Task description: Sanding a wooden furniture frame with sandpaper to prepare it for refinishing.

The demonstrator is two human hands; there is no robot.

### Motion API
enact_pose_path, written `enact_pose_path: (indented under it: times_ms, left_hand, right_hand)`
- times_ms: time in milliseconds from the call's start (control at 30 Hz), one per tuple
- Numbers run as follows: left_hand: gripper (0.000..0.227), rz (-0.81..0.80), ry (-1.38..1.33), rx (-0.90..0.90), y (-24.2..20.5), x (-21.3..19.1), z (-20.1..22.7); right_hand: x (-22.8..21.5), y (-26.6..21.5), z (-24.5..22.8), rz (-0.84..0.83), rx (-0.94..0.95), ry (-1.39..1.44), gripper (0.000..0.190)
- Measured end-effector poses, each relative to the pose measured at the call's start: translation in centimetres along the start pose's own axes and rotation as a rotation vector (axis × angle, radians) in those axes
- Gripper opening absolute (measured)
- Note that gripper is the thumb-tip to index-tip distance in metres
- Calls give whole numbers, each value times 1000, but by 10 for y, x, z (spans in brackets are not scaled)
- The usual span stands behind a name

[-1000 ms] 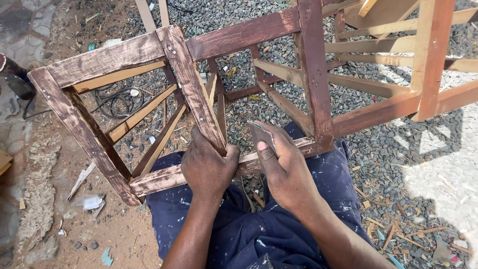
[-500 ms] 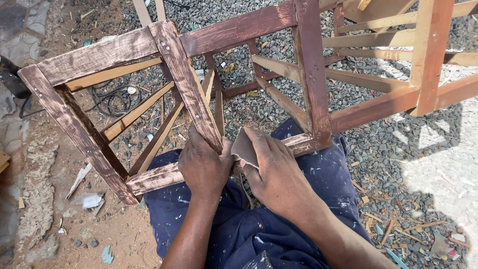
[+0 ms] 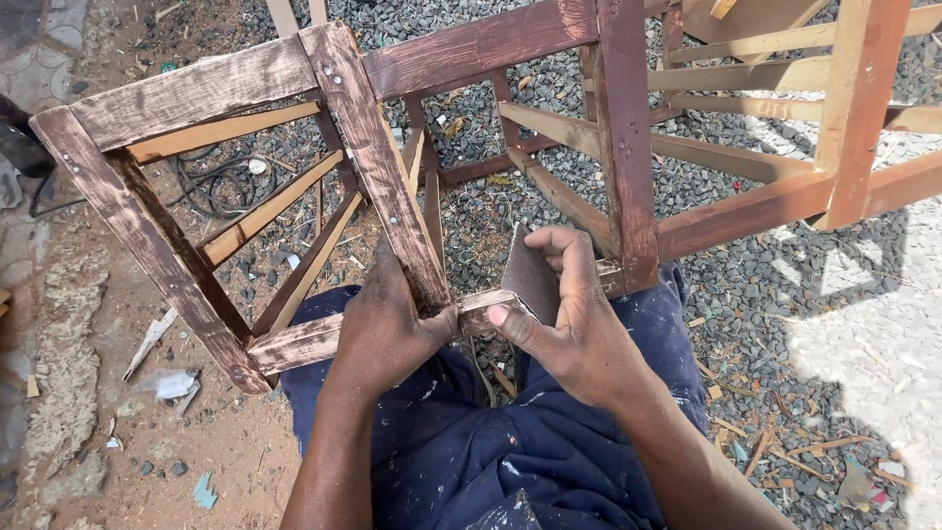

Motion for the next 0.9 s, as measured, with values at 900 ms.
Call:
enact_pose_path:
  times_ms: [900]
  left_hand:
    - [75, -1, -544, 13, 8, -6, -20]
  right_hand:
    - [26, 89, -13, -587, 162, -651, 25]
Point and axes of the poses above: each hand's wrist, its own y-axis towards the middle knuckle, its own x-axis out of the palm, z = x × y, the point moved 4 cm from there along y, towards the middle knuckle, and after that the axes turned 5 degrees about y, right-handed, at the moved point
